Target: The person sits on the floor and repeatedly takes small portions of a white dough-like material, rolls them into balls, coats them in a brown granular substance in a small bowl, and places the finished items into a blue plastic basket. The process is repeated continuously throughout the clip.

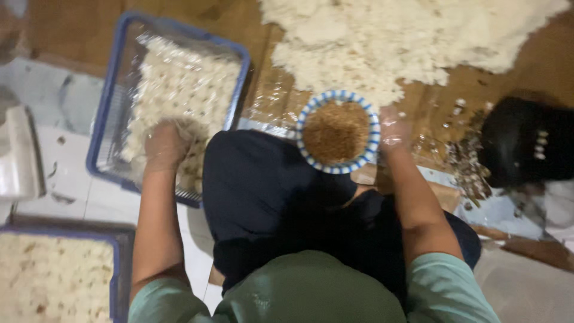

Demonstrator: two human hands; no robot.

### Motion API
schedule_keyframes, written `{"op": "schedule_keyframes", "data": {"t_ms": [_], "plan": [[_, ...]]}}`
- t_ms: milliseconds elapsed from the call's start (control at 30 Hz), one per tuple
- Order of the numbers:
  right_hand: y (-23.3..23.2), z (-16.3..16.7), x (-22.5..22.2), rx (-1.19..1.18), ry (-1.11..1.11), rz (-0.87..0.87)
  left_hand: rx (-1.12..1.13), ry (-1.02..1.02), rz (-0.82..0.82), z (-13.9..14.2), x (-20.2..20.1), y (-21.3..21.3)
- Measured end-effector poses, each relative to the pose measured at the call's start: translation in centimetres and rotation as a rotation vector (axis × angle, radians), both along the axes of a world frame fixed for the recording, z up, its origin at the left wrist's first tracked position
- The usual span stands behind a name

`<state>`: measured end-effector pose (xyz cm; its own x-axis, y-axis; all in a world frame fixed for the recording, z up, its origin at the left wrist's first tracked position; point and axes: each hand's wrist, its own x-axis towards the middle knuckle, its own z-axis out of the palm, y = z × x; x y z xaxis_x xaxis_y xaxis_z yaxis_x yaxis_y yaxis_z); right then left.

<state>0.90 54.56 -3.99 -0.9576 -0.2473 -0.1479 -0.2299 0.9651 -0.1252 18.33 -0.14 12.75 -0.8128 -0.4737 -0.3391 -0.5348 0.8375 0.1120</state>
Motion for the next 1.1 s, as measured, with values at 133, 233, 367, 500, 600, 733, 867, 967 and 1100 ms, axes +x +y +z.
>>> {"op": "schedule_keyframes", "data": {"t_ms": [133, 233, 367, 500, 600, 733, 867, 967, 1100], "plan": [[2.8, 0.8, 0.3, -0.189, -0.157, -0.146, 0.484, 0.954, -0.293, 3.9, -6.1, 9.8], [4.6, 1.8, -1.3, -0.482, 0.010, -0.277, 0.730, 0.993, -0.313, 2.9, -10.9, 19.3], [4.2, 1.6, -4.4, -0.288, 0.162, -0.229, 1.170, 0.881, -0.272, -1.8, -14.2, 28.2], [2.3, 1.5, -5.3, -0.080, 0.012, -0.229, 1.288, 0.601, -0.096, -7.5, -14.9, 29.3], [1.9, 3.2, -5.6, 0.079, -0.182, -0.189, 1.230, 0.608, -0.058, -10.9, -15.4, 28.3], [0.8, 6.1, -5.7, 0.369, -0.275, 0.045, 1.544, 0.556, 0.040, -13.0, -16.4, 28.1], [-4.3, 7.7, -1.8, -0.023, -0.044, 0.021, 1.856, 0.212, 0.319, -12.0, -15.5, 28.2], [-10.0, 9.2, 3.3, -0.512, 0.372, 0.275, 2.055, 0.075, 0.295, -10.3, -14.5, 27.9], [-15.1, 14.1, 6.1, -0.256, -0.035, 0.274, 2.166, 0.008, 0.275, -8.5, -12.7, 27.2]]}}
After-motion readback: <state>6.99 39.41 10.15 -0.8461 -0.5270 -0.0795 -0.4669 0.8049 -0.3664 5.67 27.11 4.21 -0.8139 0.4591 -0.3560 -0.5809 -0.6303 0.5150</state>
